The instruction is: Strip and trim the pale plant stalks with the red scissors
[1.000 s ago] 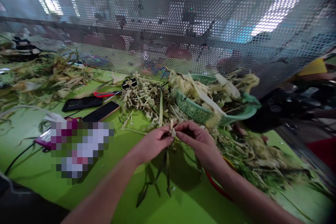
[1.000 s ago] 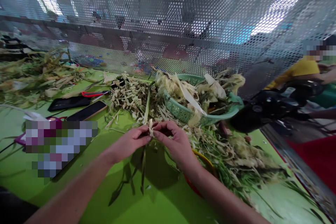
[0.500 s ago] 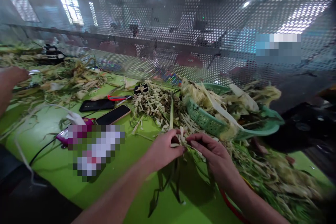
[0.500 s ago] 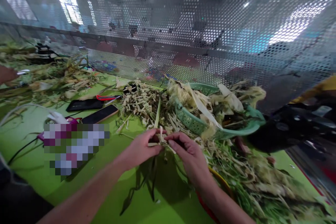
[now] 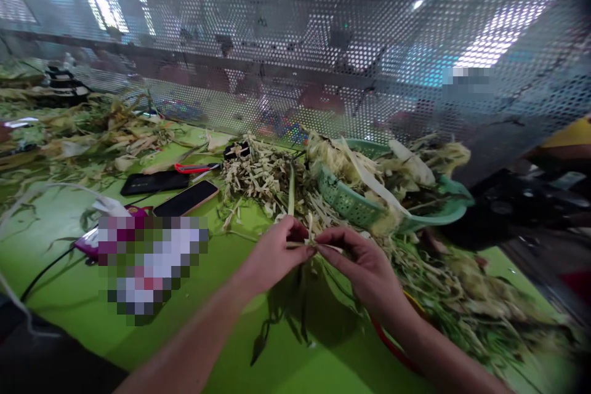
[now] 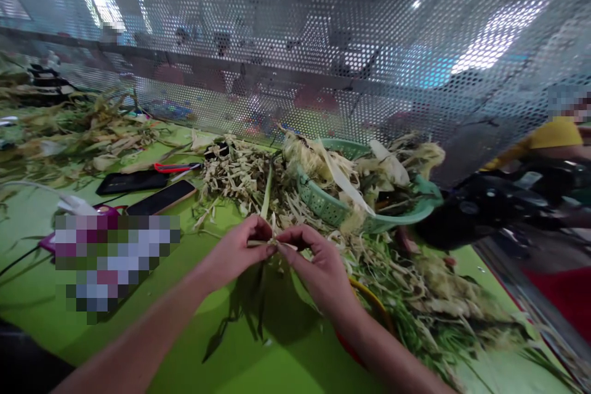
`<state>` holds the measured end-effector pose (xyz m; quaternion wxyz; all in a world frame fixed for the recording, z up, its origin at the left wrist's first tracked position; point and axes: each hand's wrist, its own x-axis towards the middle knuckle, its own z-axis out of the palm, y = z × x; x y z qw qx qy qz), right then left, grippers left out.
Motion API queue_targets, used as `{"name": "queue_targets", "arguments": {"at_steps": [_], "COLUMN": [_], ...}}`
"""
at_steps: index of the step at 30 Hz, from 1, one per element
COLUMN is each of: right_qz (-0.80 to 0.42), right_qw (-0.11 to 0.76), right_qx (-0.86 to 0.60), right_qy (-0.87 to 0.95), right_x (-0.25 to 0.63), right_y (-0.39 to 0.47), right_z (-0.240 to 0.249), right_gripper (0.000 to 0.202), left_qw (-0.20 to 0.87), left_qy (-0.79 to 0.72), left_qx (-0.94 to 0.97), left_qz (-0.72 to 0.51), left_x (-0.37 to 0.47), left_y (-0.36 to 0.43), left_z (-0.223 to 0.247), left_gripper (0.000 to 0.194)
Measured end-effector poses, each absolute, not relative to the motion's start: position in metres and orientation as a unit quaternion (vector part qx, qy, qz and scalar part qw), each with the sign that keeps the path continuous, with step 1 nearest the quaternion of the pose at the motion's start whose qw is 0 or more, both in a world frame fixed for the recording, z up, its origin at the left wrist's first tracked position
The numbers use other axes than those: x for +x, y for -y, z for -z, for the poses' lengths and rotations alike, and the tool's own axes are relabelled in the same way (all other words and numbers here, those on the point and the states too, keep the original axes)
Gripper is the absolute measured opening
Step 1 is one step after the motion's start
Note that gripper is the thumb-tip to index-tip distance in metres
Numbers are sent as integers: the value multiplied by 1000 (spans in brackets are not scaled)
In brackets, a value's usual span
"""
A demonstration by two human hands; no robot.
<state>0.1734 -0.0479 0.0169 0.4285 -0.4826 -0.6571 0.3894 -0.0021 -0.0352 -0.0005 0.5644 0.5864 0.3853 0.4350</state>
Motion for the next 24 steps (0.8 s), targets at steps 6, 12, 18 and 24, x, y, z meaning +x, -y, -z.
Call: {"name": "queue_targets", "arguments": {"at_steps": [6,12,18,24], "right_qz": [-397,-406,-449,-413], "right_qw": [445,452,458,432], "right_qx": [-495,-497,-482,-482], "right_qy": [632,619,597,641], "right_x": [176,174,174,175], "right_y": [44,43,44,46], "right_z": [-12,-16,-19,-17], "right_gripper": [19,19,28,20], "left_qw": [573,584,600,597], "left_qy": [-370,-354,-350,-384], "left_qx": [602,612,603,598], "left_qz": [-416,-399,-391,-372], "left_x": [-2,-2,-2,-2], "left_y": [37,40,40,41], "left_z": [-3,-3,-1,-3], "left_gripper": [17,15,12,13]}}
